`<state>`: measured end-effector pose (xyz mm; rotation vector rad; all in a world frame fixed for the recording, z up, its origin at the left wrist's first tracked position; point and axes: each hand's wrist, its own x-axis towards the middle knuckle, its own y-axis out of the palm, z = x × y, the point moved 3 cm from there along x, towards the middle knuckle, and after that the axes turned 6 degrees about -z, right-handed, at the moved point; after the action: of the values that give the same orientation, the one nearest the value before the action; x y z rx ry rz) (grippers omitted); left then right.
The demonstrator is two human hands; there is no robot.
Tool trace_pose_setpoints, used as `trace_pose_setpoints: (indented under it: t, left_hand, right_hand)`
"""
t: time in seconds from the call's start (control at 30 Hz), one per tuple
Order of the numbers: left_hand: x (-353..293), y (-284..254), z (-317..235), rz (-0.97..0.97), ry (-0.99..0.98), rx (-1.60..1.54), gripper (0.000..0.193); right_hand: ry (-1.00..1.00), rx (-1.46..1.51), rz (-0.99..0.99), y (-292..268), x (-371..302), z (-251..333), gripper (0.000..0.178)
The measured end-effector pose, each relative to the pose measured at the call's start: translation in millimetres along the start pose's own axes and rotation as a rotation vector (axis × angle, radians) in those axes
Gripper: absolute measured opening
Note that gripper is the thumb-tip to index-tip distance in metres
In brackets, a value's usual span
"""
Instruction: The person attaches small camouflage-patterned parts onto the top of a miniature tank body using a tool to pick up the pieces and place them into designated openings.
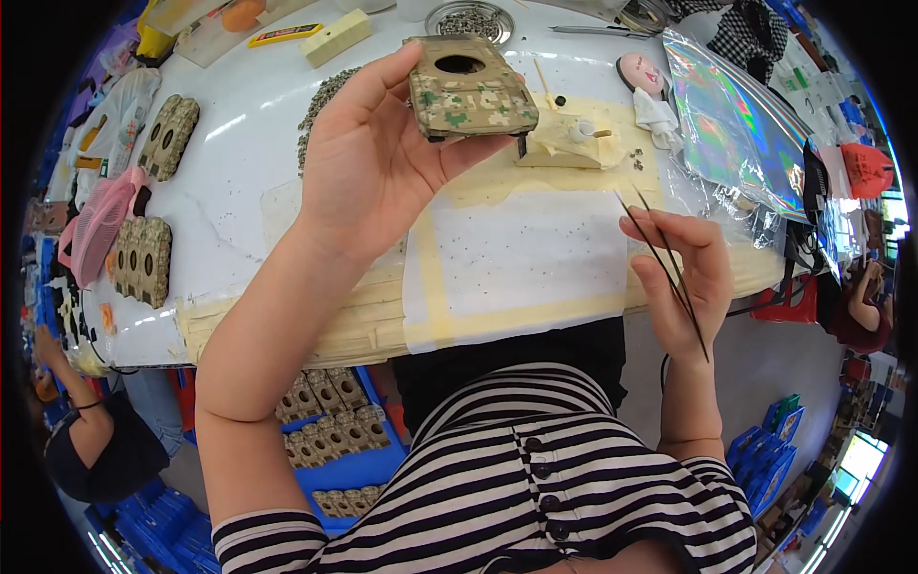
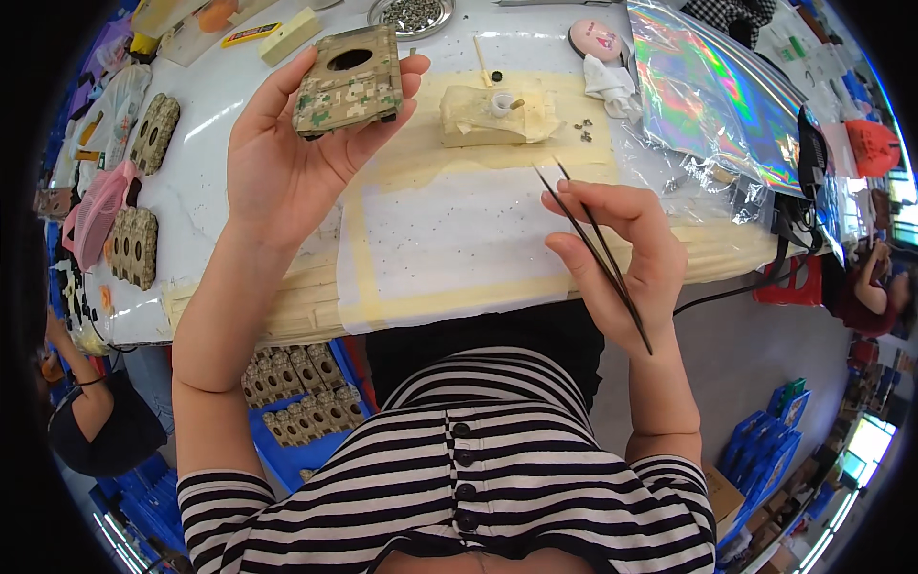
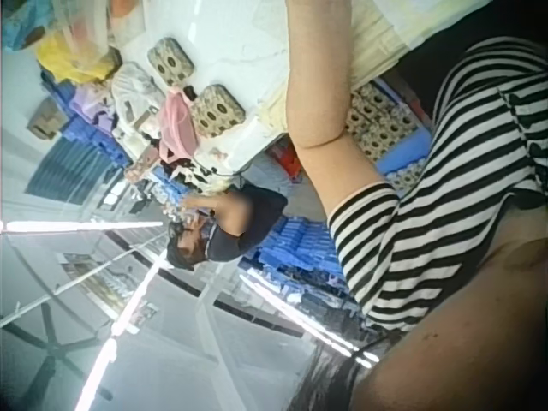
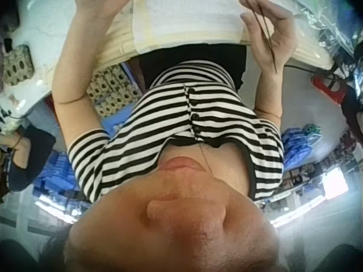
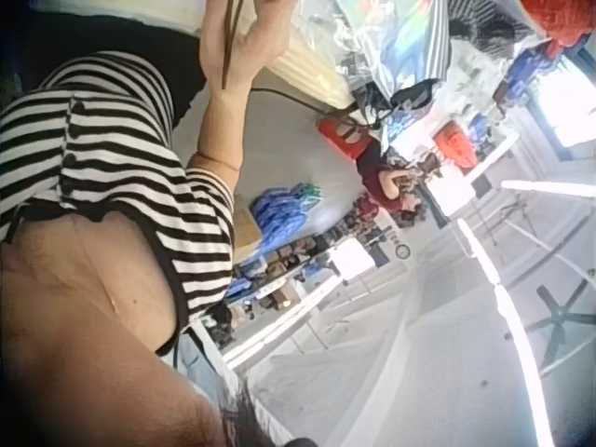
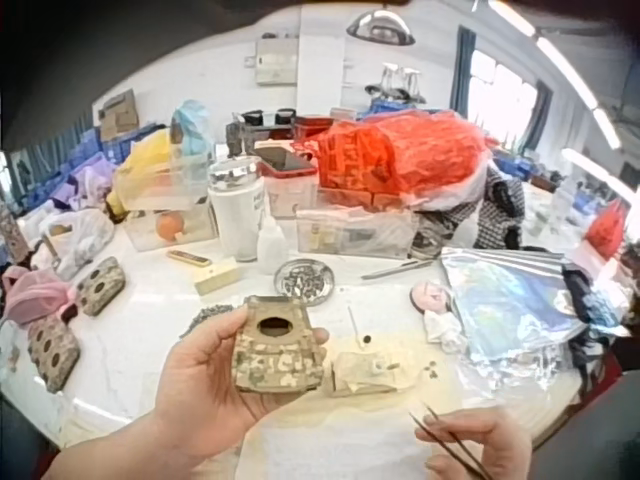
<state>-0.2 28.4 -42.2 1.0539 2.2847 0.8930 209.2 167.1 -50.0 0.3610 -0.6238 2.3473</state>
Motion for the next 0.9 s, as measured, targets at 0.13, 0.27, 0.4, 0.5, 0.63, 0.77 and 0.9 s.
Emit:
trace_pose_setpoints:
  t: [0.13,0.27,0.4,0.5,0.63,0.77,0.9]
  left_hand:
    - [1,-2,1,0.016,-0.020,-0.030,0.040]
    - [2,-2,2,0.020,-0.026,-0.024,0.040]
    - [3,-3,3,0.021,-0.028,-0.022,0.040]
    - [3,-3,4,0.018,-0.035,-0.026,0.041]
    - [2,-3,3,0.040,-0.049,-0.032,0.044]
    - [3,-3,1,0.038,-0.034,-0.042,0.045]
    - [4,-5,0,0.029,-0.027,-0.037,0.045]
  right_hand:
    - [-0.030,0.103,0.029,1,-7,-17,0.017]
    - [0.033,0.149,0.012,4,-6,-21,0.015]
    - [-0.035,0.138,0.114,2,-7,-22,0.015]
    - [0.015,0.171,0.142,3,-8,-18,0.016]
    - [0.034,0.219,0.122,3,-8,-21,0.016]
    - [-0.014,0.219,0.172,2,-4,-24,0.014]
    - [-0.074,0.135,0.178,4,-2,-21,0.014]
